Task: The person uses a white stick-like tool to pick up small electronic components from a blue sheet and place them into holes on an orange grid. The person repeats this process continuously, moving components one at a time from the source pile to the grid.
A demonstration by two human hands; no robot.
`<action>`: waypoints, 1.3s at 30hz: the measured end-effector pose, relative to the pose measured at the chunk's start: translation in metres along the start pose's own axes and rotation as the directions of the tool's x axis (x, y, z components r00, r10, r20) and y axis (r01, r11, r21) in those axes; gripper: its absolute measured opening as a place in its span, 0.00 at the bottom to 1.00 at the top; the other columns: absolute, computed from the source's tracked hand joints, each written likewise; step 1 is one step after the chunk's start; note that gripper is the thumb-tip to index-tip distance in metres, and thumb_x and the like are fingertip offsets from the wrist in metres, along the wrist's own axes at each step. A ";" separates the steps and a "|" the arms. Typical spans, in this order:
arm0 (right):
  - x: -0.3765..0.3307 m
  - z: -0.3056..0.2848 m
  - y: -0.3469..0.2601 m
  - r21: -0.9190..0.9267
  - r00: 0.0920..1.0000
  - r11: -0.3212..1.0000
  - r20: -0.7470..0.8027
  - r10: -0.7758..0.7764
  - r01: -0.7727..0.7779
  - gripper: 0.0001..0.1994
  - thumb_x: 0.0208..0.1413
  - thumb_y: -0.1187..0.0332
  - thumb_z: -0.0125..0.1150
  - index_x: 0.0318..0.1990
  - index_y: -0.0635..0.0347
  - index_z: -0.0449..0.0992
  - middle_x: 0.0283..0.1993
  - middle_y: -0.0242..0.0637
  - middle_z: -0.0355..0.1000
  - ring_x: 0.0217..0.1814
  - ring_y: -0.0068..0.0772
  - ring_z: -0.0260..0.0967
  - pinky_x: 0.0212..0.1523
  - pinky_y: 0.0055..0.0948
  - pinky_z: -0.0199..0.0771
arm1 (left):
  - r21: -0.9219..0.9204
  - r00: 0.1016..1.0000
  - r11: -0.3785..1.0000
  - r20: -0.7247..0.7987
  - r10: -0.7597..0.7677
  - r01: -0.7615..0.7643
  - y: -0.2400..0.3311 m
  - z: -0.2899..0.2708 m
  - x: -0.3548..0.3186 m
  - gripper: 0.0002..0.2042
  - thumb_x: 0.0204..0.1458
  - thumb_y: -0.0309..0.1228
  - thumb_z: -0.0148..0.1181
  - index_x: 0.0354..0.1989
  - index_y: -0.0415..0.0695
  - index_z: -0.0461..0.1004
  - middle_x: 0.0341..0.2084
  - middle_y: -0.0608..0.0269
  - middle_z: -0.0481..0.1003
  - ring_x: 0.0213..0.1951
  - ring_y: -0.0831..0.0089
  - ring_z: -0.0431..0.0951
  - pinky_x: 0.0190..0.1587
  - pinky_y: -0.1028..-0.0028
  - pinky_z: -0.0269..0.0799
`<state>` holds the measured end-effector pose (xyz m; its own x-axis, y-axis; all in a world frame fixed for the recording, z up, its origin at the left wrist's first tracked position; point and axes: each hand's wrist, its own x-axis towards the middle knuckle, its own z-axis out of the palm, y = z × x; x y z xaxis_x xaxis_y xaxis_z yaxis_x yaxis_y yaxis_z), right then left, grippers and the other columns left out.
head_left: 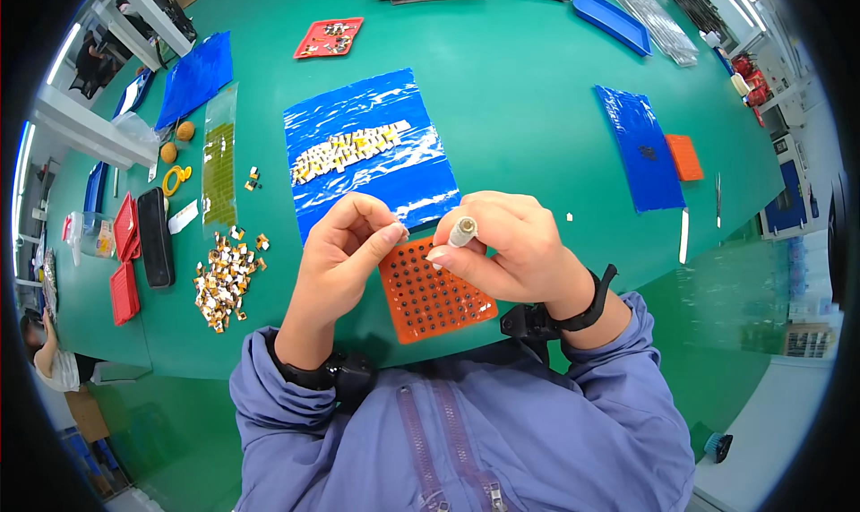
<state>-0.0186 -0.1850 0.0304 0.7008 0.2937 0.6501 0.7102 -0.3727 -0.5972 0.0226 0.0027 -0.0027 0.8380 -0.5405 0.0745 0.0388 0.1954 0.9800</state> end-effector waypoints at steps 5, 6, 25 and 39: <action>0.000 0.002 0.000 -0.025 1.000 0.999 0.008 0.027 -0.027 0.09 0.40 0.71 0.65 0.23 0.62 0.69 0.20 0.36 0.67 0.20 0.32 0.66 0.21 0.25 0.65 | -0.001 0.999 0.999 0.026 -0.038 0.038 0.001 0.001 -0.001 0.02 0.51 0.23 0.52 0.32 0.41 0.66 0.23 0.72 0.67 0.26 0.86 0.66 0.28 0.85 0.61; 0.000 0.001 0.000 -0.020 0.999 0.999 0.012 0.037 -0.037 0.09 0.40 0.71 0.65 0.22 0.62 0.69 0.20 0.36 0.67 0.20 0.32 0.66 0.21 0.25 0.66 | -0.005 0.999 0.999 0.026 -0.046 0.047 0.002 0.001 -0.001 0.02 0.51 0.23 0.52 0.32 0.41 0.66 0.23 0.72 0.67 0.26 0.86 0.66 0.28 0.85 0.61; -0.013 -0.011 0.026 0.746 0.818 0.599 -0.132 0.561 -0.291 0.05 0.52 0.71 0.56 0.29 0.62 0.70 0.22 0.23 0.64 0.22 0.09 0.56 0.22 0.11 0.54 | 0.974 0.985 0.165 -0.164 0.049 0.154 0.045 -0.097 -0.018 0.08 0.37 0.29 0.62 0.27 0.41 0.74 0.25 0.55 0.71 0.33 0.59 0.71 0.37 0.67 0.65; -0.014 -0.015 0.030 0.798 0.818 0.518 -0.057 0.573 -0.307 0.05 0.52 0.71 0.55 0.28 0.62 0.69 0.23 0.23 0.64 0.24 0.08 0.57 0.24 0.11 0.58 | 0.996 0.987 0.086 0.020 0.162 -0.035 -0.016 -0.074 0.072 0.08 0.37 0.30 0.63 0.25 0.45 0.71 0.29 0.59 0.65 0.39 0.60 0.64 0.42 0.67 0.62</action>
<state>-0.0082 -0.2135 0.0106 0.9760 -0.0235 0.2164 0.2060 0.4196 -0.8840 0.1230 0.0214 -0.0263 0.8220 -0.5182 0.2362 -0.5676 -0.7792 0.2657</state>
